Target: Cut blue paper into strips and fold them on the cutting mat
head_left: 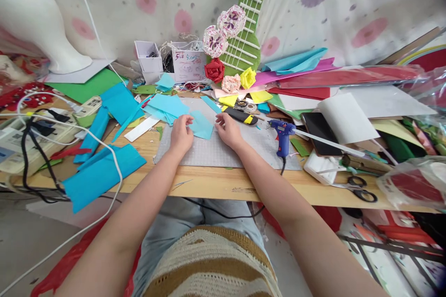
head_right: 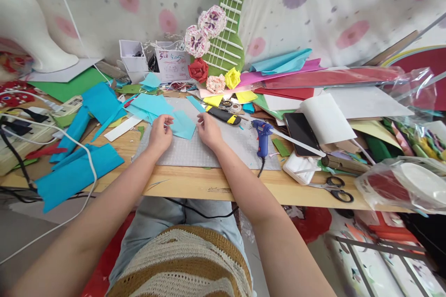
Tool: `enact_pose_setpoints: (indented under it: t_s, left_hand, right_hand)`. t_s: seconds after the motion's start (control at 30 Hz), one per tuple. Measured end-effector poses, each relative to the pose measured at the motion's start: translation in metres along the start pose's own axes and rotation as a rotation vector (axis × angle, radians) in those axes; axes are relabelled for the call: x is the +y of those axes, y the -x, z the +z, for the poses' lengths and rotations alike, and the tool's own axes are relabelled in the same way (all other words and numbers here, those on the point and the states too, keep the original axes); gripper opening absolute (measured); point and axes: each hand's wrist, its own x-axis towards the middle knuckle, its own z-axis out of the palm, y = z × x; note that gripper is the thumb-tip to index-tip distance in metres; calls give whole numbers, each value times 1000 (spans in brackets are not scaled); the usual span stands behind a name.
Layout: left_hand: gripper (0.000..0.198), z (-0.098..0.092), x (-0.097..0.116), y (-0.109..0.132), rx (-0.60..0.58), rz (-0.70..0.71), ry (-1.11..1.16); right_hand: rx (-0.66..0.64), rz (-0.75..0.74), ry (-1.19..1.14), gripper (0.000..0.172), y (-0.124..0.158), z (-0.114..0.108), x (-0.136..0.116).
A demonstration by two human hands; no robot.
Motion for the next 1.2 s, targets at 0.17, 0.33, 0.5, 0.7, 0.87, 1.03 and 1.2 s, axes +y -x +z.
enact_pose_setpoints:
  t_s: [0.17,0.33,0.5,0.7,0.87,1.03,1.2]
  left_hand:
    - [33,-11,-8,-3,-87,9,-86]
    - [25,-12,-12,-3,-84,-38,-211]
    - [33,-11,-15,-4,17,-158,-191]
    - [43,-2,-12,-3,-43,-107,9]
    - [42,4,-9,-2,-89,-101,138]
    - [44,4,-7,-1,-99,-51,165]
    - [42,-4,-10,-2,-195,183,-45]
  right_hand:
    - [-206,-291,30,14,11,-9,-12]
    - [-301,-371,101,14,16,-8,-18]
    - [-239,-352,230,17,14,-2,-18]
    - [-197,-426,376,20,12,6,-25]
    - [-156,-394,430,27,9,13,-29]
    - [-172,-444,481,22,8,15,-36]
    - [-182,-433,470,24,10,10,-33]
